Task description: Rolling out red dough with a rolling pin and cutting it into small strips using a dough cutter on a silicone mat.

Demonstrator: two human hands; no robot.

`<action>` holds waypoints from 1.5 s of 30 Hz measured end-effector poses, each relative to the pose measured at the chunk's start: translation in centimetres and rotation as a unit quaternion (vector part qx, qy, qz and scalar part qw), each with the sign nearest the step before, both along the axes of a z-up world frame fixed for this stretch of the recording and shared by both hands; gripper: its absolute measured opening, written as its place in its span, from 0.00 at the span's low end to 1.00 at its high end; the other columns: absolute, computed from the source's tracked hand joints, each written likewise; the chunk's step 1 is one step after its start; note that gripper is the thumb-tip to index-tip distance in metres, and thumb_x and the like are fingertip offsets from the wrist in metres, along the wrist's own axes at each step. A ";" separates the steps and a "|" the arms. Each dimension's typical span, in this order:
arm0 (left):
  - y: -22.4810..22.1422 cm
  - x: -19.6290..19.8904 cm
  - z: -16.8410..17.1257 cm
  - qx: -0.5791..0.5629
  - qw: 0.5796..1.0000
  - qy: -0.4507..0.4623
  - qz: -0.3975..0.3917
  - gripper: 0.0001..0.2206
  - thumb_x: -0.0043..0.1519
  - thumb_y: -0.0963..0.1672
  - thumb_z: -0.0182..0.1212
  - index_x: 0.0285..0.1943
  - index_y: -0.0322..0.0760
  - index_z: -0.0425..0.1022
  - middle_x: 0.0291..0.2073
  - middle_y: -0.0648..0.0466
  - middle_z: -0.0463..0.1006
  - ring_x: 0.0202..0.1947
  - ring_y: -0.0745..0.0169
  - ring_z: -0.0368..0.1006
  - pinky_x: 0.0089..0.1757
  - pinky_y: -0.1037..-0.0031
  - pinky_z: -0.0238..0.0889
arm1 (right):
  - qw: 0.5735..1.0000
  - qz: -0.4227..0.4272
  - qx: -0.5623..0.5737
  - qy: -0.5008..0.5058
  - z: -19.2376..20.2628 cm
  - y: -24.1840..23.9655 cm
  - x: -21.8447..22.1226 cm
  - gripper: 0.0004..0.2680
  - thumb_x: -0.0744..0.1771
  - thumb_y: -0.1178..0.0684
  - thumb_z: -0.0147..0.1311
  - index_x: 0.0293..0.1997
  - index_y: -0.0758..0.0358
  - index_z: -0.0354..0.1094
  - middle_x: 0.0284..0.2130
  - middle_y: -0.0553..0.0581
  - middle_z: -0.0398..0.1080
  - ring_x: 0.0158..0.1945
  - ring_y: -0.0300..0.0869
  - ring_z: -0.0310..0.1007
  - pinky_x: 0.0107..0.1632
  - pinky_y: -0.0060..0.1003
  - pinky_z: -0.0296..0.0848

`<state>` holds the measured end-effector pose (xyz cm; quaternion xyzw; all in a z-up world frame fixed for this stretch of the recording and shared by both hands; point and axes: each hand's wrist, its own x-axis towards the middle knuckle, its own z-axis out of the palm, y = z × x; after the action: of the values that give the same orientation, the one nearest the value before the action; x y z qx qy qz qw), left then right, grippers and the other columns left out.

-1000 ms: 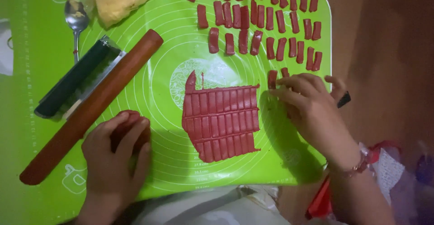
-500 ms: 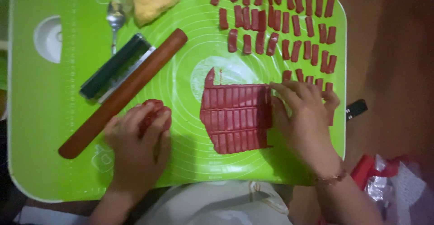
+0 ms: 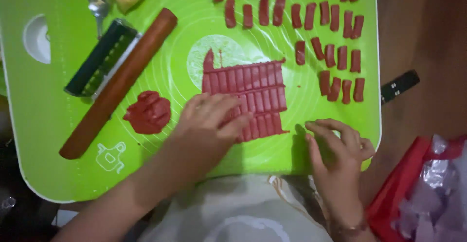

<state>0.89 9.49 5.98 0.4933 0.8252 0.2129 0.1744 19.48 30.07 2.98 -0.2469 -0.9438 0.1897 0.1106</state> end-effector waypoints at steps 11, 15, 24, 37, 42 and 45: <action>1.8 2.3 -2.5 0.119 0.987 0.111 -0.012 0.24 0.57 0.43 0.72 0.64 0.38 0.74 0.63 0.39 0.72 0.65 0.39 0.66 0.64 0.38 0.49 | 0.976 0.202 0.025 0.077 -2.6 2.0 -1.7 0.15 0.61 0.45 0.66 0.50 0.52 0.72 0.50 0.53 0.72 0.56 0.50 0.65 0.60 0.47 0.59; -1.4 2.7 -3.7 0.143 0.983 0.102 0.049 0.18 0.61 0.42 0.66 0.61 0.34 0.75 0.60 0.37 0.73 0.62 0.37 0.67 0.62 0.37 0.56 | 0.955 0.268 0.120 0.033 -1.3 3.0 -3.8 0.12 0.63 0.40 0.64 0.45 0.48 0.72 0.45 0.45 0.73 0.55 0.49 0.69 0.59 0.51 0.50; -6.2 3.5 -5.3 0.120 0.983 0.055 0.126 0.18 0.62 0.41 0.62 0.62 0.38 0.76 0.60 0.40 0.71 0.62 0.39 0.65 0.59 0.45 0.58 | 0.930 0.322 0.163 0.064 0.2 3.4 -4.8 0.09 0.67 0.43 0.62 0.47 0.49 0.75 0.46 0.45 0.76 0.54 0.48 0.71 0.60 0.50 0.50; -6.5 3.8 -6.4 0.153 0.980 0.078 0.101 0.16 0.62 0.40 0.61 0.60 0.40 0.73 0.57 0.41 0.74 0.59 0.38 0.70 0.56 0.45 0.61 | 0.912 0.377 0.159 0.021 1.1 4.0 -6.0 0.07 0.66 0.50 0.62 0.45 0.54 0.73 0.48 0.47 0.74 0.57 0.51 0.68 0.62 0.53 0.58; -6.2 3.8 -5.7 0.153 0.979 0.082 0.108 0.16 0.61 0.40 0.61 0.59 0.40 0.74 0.56 0.41 0.74 0.58 0.39 0.69 0.57 0.46 0.61 | 0.918 0.380 0.100 0.053 3.1 5.2 -7.7 0.08 0.64 0.50 0.66 0.43 0.59 0.75 0.46 0.52 0.76 0.56 0.52 0.70 0.59 0.51 0.69; -6.2 3.7 -5.7 0.143 0.981 0.078 0.108 0.16 0.61 0.40 0.61 0.59 0.39 0.76 0.56 0.41 0.74 0.58 0.39 0.69 0.57 0.46 0.60 | 0.928 0.359 0.067 0.066 4.8 6.6 -7.6 0.09 0.64 0.53 0.69 0.46 0.56 0.75 0.46 0.51 0.78 0.55 0.50 0.73 0.65 0.51 0.53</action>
<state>4.62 3.24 0.27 0.4360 0.8458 0.3072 0.0133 11.85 36.72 7.82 0.1299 -0.9704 0.1690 0.1135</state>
